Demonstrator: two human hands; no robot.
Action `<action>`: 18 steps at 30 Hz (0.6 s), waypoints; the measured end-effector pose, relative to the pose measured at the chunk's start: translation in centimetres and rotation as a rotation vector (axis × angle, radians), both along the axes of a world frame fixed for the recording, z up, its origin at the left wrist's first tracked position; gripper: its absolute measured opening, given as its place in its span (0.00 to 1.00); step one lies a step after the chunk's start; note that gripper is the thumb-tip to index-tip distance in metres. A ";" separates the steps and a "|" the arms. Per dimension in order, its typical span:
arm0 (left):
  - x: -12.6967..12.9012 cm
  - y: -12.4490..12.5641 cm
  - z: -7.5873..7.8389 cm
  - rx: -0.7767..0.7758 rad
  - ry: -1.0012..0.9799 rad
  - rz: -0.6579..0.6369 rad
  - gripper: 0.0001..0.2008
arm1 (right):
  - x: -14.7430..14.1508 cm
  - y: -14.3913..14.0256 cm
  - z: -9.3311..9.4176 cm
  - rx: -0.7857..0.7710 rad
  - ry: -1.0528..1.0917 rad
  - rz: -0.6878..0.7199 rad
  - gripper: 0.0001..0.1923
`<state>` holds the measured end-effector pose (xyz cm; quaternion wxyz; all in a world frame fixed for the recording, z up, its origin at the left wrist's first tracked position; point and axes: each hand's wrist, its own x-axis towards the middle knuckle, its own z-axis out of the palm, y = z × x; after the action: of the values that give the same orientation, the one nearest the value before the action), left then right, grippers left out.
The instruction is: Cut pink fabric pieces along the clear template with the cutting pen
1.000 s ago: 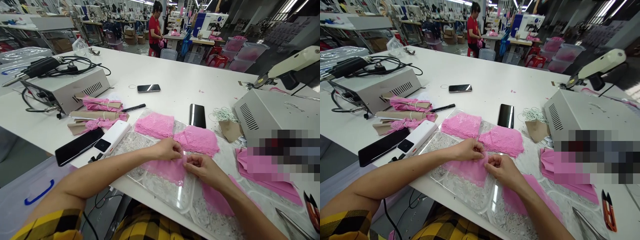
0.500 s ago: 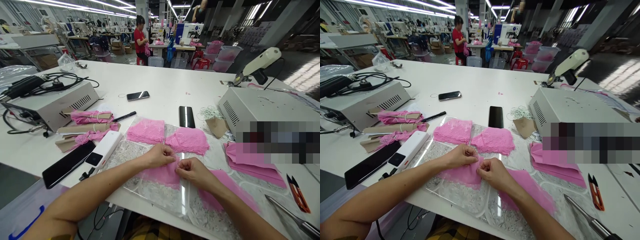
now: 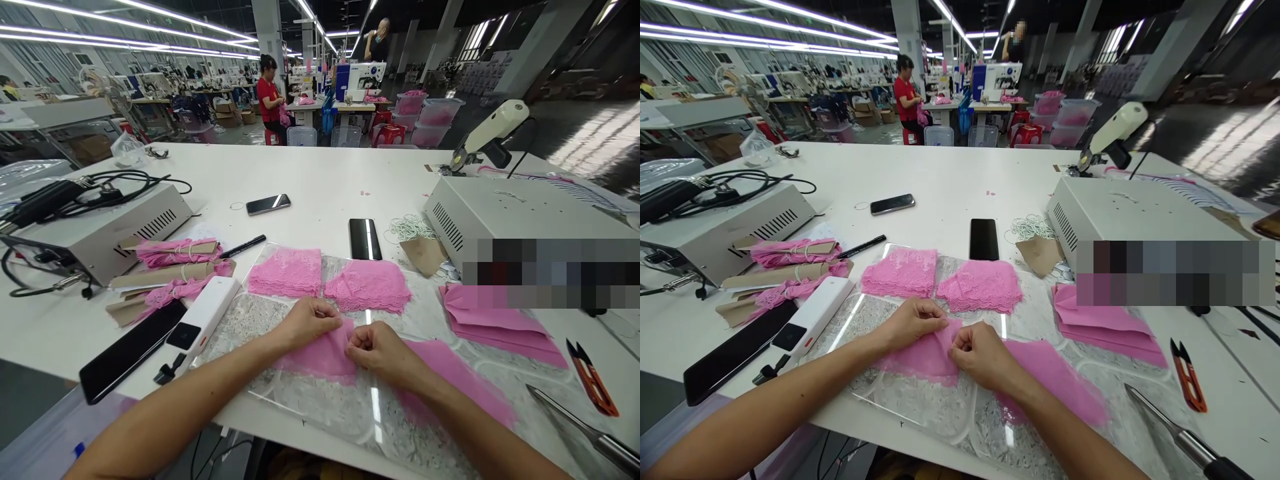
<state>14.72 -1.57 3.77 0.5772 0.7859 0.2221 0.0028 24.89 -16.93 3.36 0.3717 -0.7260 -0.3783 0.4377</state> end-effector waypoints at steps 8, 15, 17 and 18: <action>0.3 -0.5 0.3 0.233 0.015 -0.035 0.04 | 2.1 -0.9 1.1 0.028 -0.100 -0.030 0.11; -0.9 -4.1 1.0 0.627 -0.158 -0.257 0.11 | 5.8 -5.5 1.9 0.031 -0.246 -0.084 0.11; -1.3 -5.9 0.7 0.724 -0.195 -0.411 0.12 | 6.0 -6.1 1.4 0.045 -0.273 -0.071 0.11; -1.4 -6.8 0.5 0.772 -0.200 -0.467 0.13 | 5.9 -6.2 1.1 0.054 -0.286 -0.063 0.10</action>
<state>13.35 -8.34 4.27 0.2462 0.9681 -0.0350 0.0312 30.79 -23.10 4.46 0.3468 -0.7822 -0.4163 0.3075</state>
